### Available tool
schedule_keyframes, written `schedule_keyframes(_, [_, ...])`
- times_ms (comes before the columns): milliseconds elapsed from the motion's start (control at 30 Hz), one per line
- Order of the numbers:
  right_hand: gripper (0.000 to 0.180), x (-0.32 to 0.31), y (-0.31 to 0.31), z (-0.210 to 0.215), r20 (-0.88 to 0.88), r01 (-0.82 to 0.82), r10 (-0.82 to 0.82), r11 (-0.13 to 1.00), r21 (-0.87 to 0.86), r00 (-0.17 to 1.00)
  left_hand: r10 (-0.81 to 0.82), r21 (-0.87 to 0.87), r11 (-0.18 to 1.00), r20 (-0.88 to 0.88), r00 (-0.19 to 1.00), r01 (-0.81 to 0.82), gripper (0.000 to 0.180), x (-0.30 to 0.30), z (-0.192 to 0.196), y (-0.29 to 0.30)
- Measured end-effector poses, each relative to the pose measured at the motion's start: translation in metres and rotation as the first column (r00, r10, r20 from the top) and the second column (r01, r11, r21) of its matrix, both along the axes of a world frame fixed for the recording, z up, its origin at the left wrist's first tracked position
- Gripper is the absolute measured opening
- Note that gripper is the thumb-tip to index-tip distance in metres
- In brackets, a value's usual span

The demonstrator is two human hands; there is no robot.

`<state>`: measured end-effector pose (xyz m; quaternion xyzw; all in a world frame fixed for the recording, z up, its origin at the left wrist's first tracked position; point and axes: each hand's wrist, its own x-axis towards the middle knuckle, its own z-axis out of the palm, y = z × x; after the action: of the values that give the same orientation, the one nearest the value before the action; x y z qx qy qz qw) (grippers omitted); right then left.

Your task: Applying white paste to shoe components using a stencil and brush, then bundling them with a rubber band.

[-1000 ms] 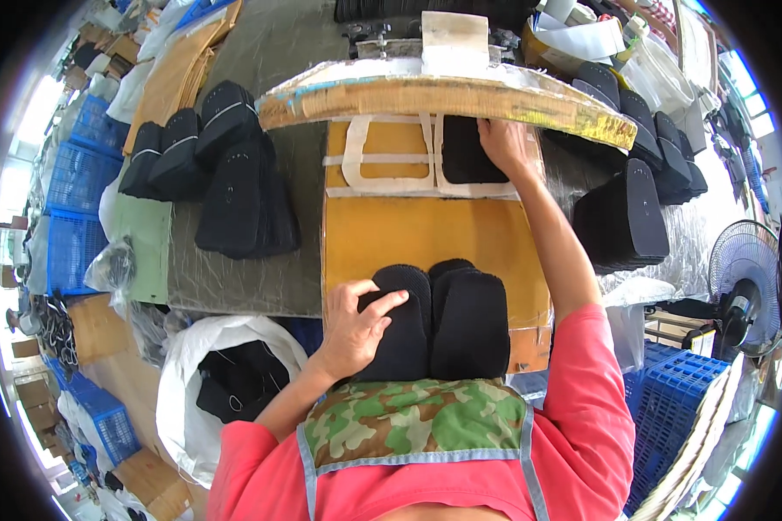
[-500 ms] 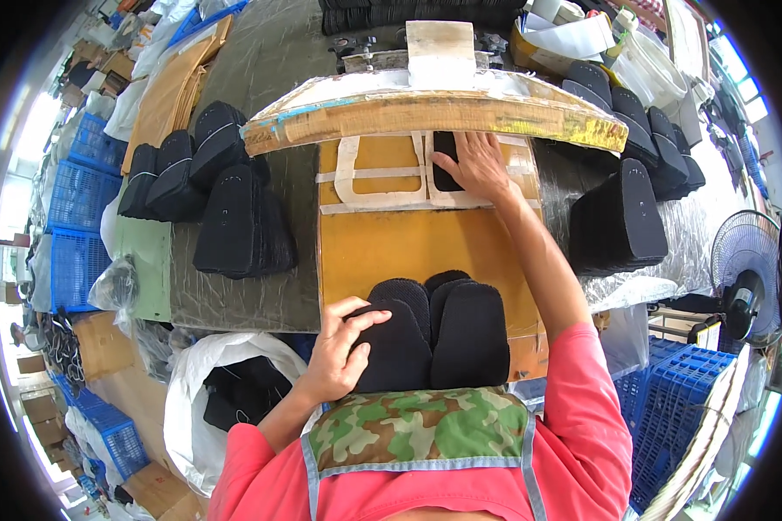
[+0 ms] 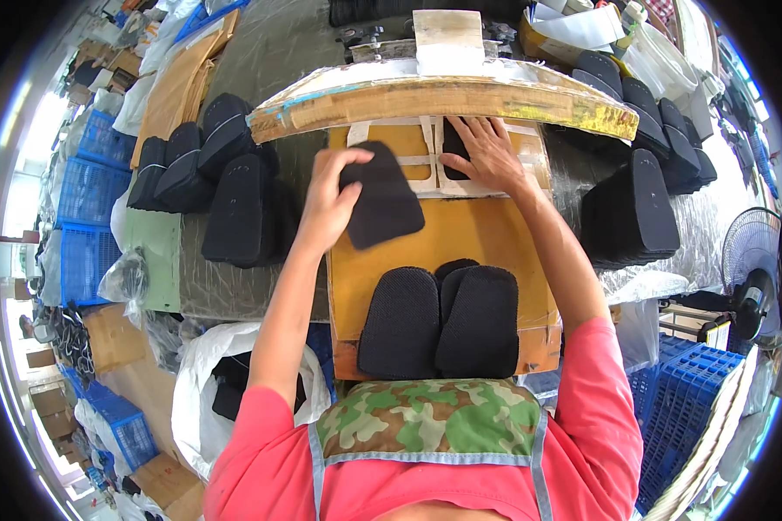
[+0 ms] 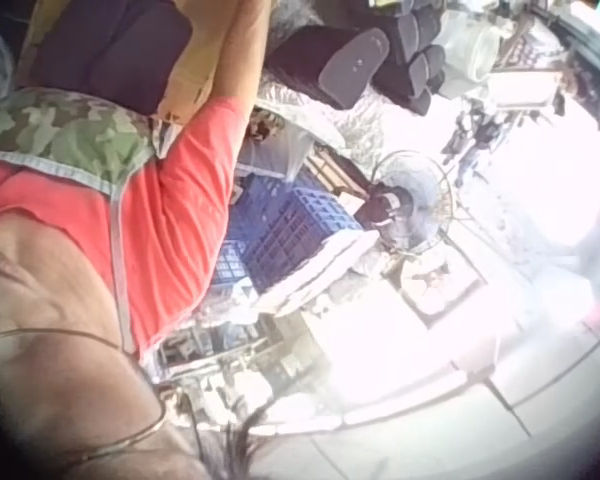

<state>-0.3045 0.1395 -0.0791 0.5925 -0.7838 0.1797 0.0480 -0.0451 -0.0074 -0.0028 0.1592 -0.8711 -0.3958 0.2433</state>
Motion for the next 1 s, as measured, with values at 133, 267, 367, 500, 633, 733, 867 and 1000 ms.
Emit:
schedule_keyframes(133, [0.075,0.007,-0.001,0.002,-0.117,0.047,-0.047,0.999,-0.004,0.992,-0.003,-0.093,0.996,-0.018,1.000,0.001,0.038,-0.068,-0.036,-0.043])
schedule_keyframes(267, [0.065,0.004,-0.003,0.001,-0.022,0.064,-0.066,0.994,-0.090,0.998,0.222,-0.237,0.954,0.147,0.964,-0.184,0.039,-0.101,-0.061,-0.057])
schedule_keyframes(367, [0.050,-0.005,-0.002,-0.005,0.157,0.138,-0.097,0.951,-0.276,0.983,0.095,-0.400,0.917,0.207,0.974,-0.004,0.042,-0.104,-0.071,-0.054])
schedule_keyframes(500, [0.041,-0.006,0.000,-0.007,0.166,0.172,-0.129,0.945,-0.279,0.978,0.109,-0.587,0.810,0.159,0.981,0.005,0.056,-0.099,-0.081,-0.033])
schedule_keyframes(633, [0.043,-0.003,-0.001,-0.004,0.187,0.167,-0.120,0.950,-0.265,0.975,0.144,-0.664,0.747,0.206,0.968,0.031,0.063,-0.092,-0.082,-0.031])
schedule_keyframes(733, [0.044,-0.005,0.000,-0.006,0.142,0.117,-0.082,0.958,-0.261,0.987,0.069,-0.608,0.790,0.226,0.972,0.086,0.060,-0.090,-0.076,-0.035])
schedule_keyframes(867, [0.046,-0.004,0.002,-0.003,0.099,0.083,-0.059,0.962,-0.259,0.993,0.106,-0.629,0.772,0.269,0.957,0.091,0.060,-0.090,-0.075,-0.036])
schedule_keyframes(1000, [0.050,-0.001,0.005,0.004,0.079,0.075,-0.057,0.966,-0.247,0.995,0.072,-0.620,0.781,0.211,0.975,0.077,0.058,-0.086,-0.075,-0.040])
